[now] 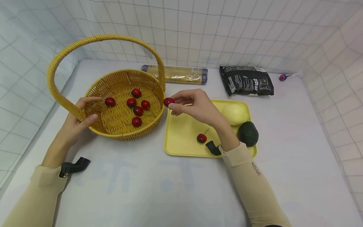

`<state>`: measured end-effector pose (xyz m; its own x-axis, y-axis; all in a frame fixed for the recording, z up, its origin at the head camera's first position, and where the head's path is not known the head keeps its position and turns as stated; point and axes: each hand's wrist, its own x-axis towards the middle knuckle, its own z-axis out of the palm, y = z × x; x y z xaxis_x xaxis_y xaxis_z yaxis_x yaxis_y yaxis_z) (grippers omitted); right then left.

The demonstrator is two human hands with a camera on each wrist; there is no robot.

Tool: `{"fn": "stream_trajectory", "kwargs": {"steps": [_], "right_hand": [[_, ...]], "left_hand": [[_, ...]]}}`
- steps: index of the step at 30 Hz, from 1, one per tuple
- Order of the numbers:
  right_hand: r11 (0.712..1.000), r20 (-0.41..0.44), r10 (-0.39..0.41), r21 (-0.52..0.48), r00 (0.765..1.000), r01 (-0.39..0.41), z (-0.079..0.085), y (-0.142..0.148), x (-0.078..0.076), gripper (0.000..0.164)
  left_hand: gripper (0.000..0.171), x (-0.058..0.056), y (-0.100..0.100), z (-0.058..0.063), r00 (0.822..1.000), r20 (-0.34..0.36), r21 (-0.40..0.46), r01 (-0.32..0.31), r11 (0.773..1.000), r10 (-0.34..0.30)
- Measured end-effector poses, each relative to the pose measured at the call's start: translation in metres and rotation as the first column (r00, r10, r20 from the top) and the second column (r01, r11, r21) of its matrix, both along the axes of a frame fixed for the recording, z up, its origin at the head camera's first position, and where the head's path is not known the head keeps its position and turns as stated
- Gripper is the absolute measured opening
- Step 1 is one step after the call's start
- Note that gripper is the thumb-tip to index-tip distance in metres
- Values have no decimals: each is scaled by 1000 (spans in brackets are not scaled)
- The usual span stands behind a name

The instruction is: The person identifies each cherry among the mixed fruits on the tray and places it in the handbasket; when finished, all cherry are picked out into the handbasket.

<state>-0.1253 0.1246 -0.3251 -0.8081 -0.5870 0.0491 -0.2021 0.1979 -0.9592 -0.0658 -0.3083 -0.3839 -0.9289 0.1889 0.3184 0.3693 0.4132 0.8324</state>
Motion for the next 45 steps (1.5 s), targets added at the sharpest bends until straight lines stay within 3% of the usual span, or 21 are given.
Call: {"fn": "stream_trajectory", "kwargs": {"steps": [2, 5, 9, 14, 23, 35, 40, 45], "right_hand": [[1000, -10, -16, 15, 1000, 17, 0, -3, 1, 25], [996, -115, -30, 76, 993, 39, 0, -9, 2, 24], [987, -319, -37, 138, 947, 85, 4, -24, 2, 23], [977, -424, 7, 194, 905, 84, 14, -55, -2, 25], [934, -373, 161, 358, 914, -18, 18, -114, -7, 30], [892, -342, 179, 453, 923, -5, 1, -155, -10, 28], [837, -384, 239, 548, 892, 12, 1, -169, -12, 30], [771, -385, 357, 635, 851, -36, -2, -178, -15, 37]], "left_hand": [[57, -1, -1, 0, 1000, 7, 2, 4, 1000, -4], [57, 0, -2, 0, 1000, 14, 4, 1, 1000, -1], [57, 1, -2, 2, 1000, -2, 7, 7, 1000, -7], [58, -1, -1, 2, 999, -15, 6, 29, 1000, -28], [59, -2, -1, 2, 997, -57, -12, 56, 998, -57], [58, 0, -2, 2, 998, -52, -3, 48, 999, -48], [58, 0, -3, 4, 997, -56, -6, 47, 999, -47], [58, 0, -2, 4, 998, -40, 0, 47, 999, -47]]}}
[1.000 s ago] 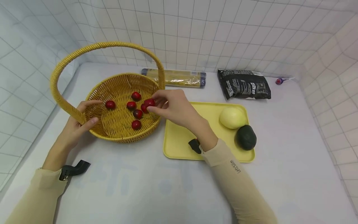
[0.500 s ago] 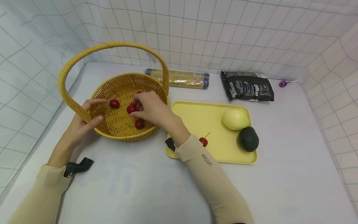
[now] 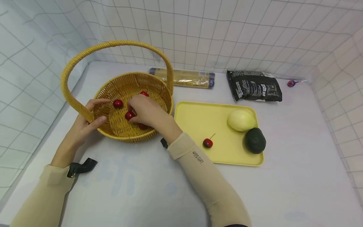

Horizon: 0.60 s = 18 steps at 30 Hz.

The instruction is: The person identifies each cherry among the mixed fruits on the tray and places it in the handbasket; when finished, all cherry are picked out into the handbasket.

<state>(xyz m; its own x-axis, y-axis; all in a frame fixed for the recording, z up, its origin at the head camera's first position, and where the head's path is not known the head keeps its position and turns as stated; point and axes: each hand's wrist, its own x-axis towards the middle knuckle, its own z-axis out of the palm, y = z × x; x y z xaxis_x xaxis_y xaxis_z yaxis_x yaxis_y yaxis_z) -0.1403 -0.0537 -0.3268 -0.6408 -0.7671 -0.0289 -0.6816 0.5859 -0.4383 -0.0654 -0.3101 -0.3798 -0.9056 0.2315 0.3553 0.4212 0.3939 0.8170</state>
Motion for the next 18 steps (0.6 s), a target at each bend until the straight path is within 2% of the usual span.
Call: {"fn": "stream_trajectory", "kwargs": {"steps": [5, 12, 18], "right_hand": [[998, 32, 22, -61, 999, -20, 3, 13, 0, 44], [988, 12, 22, -153, 1000, -20, 19, 45, 4, 36], [974, 11, 35, -224, 999, -32, 29, 74, 8, 36]], "left_hand": [[59, -1, 2, -2, 1000, 14, 6, 4, 1000, -4], [58, -2, 2, -4, 1000, 20, -7, -9, 1000, 9], [58, -1, 0, -3, 1000, 18, -10, -20, 1000, 21]]}}
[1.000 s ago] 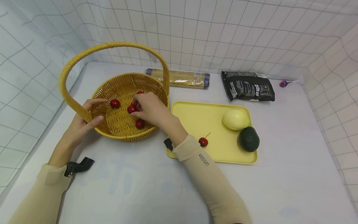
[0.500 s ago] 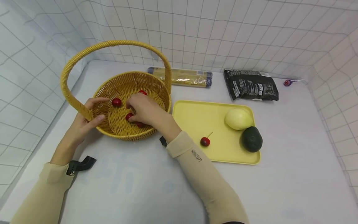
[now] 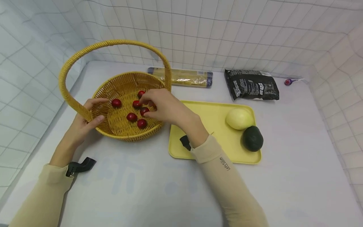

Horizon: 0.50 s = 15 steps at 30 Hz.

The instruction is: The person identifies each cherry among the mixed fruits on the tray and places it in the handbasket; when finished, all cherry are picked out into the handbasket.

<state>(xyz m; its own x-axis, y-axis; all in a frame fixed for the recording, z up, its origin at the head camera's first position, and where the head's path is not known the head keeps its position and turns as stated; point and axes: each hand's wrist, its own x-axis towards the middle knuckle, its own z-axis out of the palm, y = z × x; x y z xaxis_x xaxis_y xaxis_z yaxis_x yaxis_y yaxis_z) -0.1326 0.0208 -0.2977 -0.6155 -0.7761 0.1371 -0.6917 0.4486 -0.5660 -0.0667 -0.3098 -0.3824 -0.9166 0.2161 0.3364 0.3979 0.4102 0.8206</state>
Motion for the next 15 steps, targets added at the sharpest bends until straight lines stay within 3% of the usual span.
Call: {"fn": "stream_trajectory", "kwargs": {"steps": [15], "right_hand": [[993, 33, -77, -90, 996, 80, -8, 81, 10, 35]], "left_hand": [[58, 1, 1, 3, 1000, -8, -5, -1, 1000, 1]]}}
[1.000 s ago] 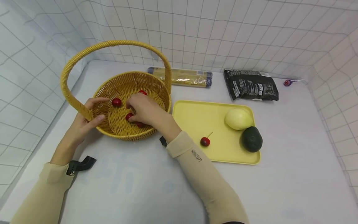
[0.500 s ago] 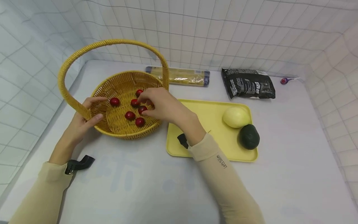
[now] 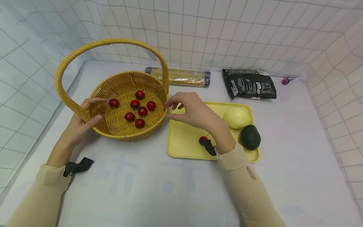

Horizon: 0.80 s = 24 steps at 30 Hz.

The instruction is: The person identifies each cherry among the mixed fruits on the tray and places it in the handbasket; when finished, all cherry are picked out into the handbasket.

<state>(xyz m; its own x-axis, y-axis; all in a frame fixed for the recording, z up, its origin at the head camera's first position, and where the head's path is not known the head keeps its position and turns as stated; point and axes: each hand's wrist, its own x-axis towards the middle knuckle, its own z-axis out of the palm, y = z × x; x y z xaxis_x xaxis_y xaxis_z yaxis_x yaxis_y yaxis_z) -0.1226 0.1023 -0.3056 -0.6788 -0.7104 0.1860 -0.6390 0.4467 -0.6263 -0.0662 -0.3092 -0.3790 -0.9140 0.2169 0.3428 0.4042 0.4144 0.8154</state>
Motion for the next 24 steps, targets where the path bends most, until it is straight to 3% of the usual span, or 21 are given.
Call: {"fn": "stream_trajectory", "kwargs": {"steps": [8, 17, 24], "right_hand": [[996, 105, -84, -8, 991, 86, -5, 35, 11, 35], [994, 156, -107, 13, 982, 106, -26, 61, 13, 34], [996, 244, -85, 43, 966, 77, -24, 70, 7, 40]], "left_hand": [[57, -5, -2, -1, 1000, -8, -3, 6, 1000, -6], [58, 0, -3, -4, 1000, -2, -5, 13, 1000, -13], [58, 0, -2, -5, 1000, 5, -5, 16, 1000, -16]]}}
